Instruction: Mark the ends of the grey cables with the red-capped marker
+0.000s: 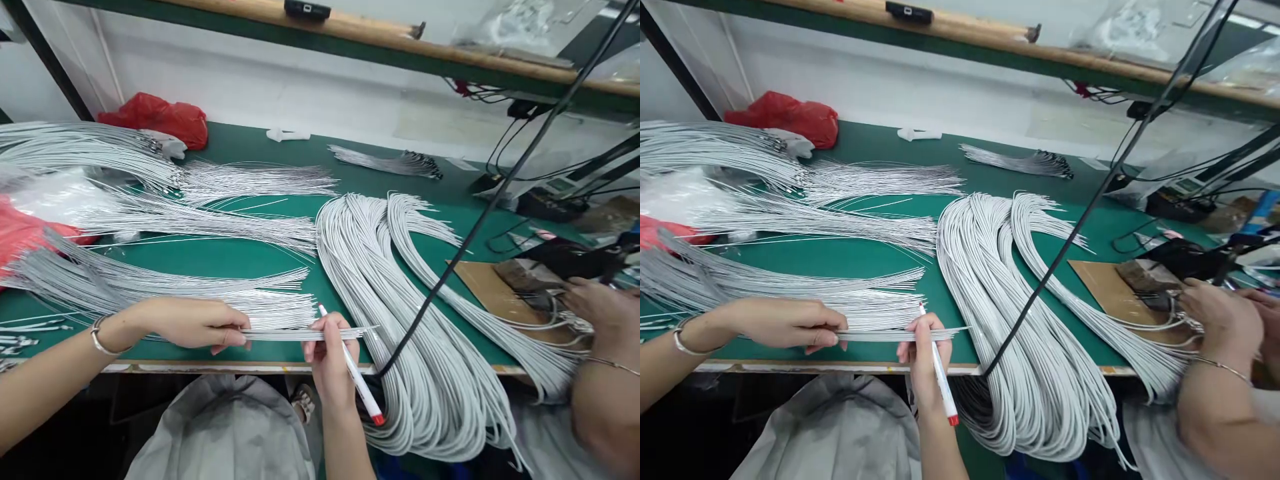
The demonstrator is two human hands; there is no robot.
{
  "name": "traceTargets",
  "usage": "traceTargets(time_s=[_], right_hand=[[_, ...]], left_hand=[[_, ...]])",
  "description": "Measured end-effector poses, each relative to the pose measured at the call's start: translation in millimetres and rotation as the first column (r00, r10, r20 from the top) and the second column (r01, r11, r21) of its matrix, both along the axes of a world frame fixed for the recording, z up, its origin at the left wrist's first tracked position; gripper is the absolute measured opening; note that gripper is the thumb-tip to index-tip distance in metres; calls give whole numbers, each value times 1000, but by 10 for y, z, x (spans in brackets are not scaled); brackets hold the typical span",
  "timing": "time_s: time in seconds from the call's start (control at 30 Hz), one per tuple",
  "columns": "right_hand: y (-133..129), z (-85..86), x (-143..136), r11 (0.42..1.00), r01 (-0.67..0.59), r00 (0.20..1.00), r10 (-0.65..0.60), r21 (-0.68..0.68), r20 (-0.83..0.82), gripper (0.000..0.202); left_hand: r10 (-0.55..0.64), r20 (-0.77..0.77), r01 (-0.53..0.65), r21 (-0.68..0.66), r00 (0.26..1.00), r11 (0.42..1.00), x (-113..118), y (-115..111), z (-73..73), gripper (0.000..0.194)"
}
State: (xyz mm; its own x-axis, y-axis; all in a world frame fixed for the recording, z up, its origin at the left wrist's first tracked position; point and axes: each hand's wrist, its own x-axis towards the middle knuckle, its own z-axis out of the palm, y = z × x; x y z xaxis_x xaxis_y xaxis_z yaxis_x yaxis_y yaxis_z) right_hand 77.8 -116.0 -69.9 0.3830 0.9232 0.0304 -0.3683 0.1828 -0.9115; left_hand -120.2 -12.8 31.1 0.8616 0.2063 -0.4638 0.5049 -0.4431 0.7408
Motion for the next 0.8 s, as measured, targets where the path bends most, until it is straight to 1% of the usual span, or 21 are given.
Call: traceTargets(time_s=[0.07, 0.13, 0.17, 0.2, 0.23, 0.3, 0.33, 0.37, 0.4, 0.43, 0.47, 0.57, 0.63, 0.67, 0.73, 0.8], right_hand=[[-21, 0, -49, 1000, -13, 999, 14, -9, 43, 36], [-54, -8, -83, 998, -59, 995, 60, -21, 84, 37], [-75, -8, -87, 998, -59, 993, 62, -32, 101, 37], [-97, -4, -76, 999, -32, 992, 37, -42, 117, 36], [-120, 3, -49, 999, 25, 991, -19, -45, 135, 34], [-168, 23, 45, 977, 212, 960, -206, -13, 190, 39], [-192, 30, 103, 951, 309, 923, -307, 31, 233, 44], [-215, 34, 157, 923, 377, 877, -383, 81, 290, 48], [-236, 34, 201, 903, 409, 829, -427, 128, 361, 48], [-256, 31, 229, 898, 411, 786, -437, 160, 438, 46], [-273, 26, 236, 905, 390, 751, -420, 170, 510, 44], [-306, 15, 158, 938, 317, 695, -330, 141, 639, 40], [-314, 16, 83, 939, 299, 640, -330, 171, 693, 43], [-315, 17, 58, 938, 281, 598, -338, 205, 727, 44], [-315, 15, 41, 934, 224, 504, -355, 278, 787, 50], [-316, 4, 54, 933, 157, 439, -360, 324, 823, 60]], left_hand=[[9, 45, -6, -54, 999, 999, 113, -60, -55, 30], [50, 94, -43, -72, 994, 996, 258, -137, -102, 30], [72, 116, -64, -71, 991, 995, 324, -174, -118, 30], [92, 137, -83, -66, 986, 994, 379, -205, -129, 31], [108, 159, -100, -59, 981, 993, 417, -228, -133, 31], [132, 188, -125, -49, 973, 991, 444, -247, -126, 33], [137, 189, -130, -52, 972, 990, 439, -246, -117, 34], [140, 182, -133, -52, 973, 990, 429, -242, -106, 35], [141, 170, -134, -53, 975, 990, 418, -236, -95, 35], [140, 155, -133, -52, 978, 990, 412, -231, -84, 35], [142, 145, -136, -52, 979, 989, 411, -227, -75, 35], [159, 153, -153, -49, 975, 987, 445, -233, -65, 34], [159, 176, -155, -37, 972, 987, 481, -243, -69, 35], [156, 186, -153, -31, 970, 988, 497, -247, -72, 35], [154, 199, -151, -32, 968, 988, 521, -253, -80, 35], [162, 206, -156, -47, 965, 987, 537, -259, -93, 34]])
